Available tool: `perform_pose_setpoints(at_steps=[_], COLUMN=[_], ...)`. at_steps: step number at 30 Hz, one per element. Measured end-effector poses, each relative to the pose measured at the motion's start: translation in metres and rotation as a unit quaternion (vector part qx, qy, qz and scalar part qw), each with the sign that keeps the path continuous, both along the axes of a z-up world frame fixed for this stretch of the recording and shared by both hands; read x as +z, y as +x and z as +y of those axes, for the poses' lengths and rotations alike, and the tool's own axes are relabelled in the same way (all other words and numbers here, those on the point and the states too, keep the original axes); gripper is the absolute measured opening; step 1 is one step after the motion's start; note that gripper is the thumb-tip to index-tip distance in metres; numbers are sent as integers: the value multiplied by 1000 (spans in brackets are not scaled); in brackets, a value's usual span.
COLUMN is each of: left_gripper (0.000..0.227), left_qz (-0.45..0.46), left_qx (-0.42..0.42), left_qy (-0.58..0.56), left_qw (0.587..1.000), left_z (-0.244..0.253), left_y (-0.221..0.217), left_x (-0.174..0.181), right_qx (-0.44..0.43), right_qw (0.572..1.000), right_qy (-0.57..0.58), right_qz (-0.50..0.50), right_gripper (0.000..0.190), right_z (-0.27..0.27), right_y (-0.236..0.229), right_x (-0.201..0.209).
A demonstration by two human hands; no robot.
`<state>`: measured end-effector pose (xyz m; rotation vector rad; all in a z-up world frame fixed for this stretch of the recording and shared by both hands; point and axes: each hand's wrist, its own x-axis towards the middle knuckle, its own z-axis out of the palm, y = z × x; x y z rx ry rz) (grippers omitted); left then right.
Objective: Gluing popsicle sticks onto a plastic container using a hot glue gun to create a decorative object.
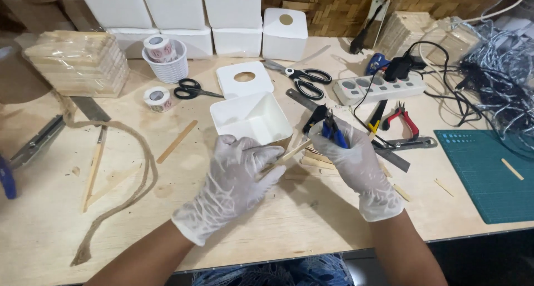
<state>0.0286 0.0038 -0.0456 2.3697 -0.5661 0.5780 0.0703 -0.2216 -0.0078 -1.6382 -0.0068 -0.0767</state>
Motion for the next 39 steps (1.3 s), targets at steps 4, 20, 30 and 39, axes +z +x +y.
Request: perform_pose_setpoints(at_steps=[4,20,30,39], left_gripper=[21,10,8,8], left_qz=[-115,166,192,150], left_qx=[53,127,16,-2], left_qy=[89,27,-322,-304], left_qw=[988,978,927,941], left_z=[-5,9,-13,-14], left_y=[-13,16,-11,-16], left_x=[-4,6,30,19], right_qx=[-18,98,113,178], right_qw=[1000,994,988,977], right_qy=[-19,41,94,5], right_qz=[-9,0,-54,-119], right_gripper=[25,20,31,53], right_z=[-4,22,14,18], right_y=[-3,7,-4,-22], right_x=[-7,-28,-35,-32])
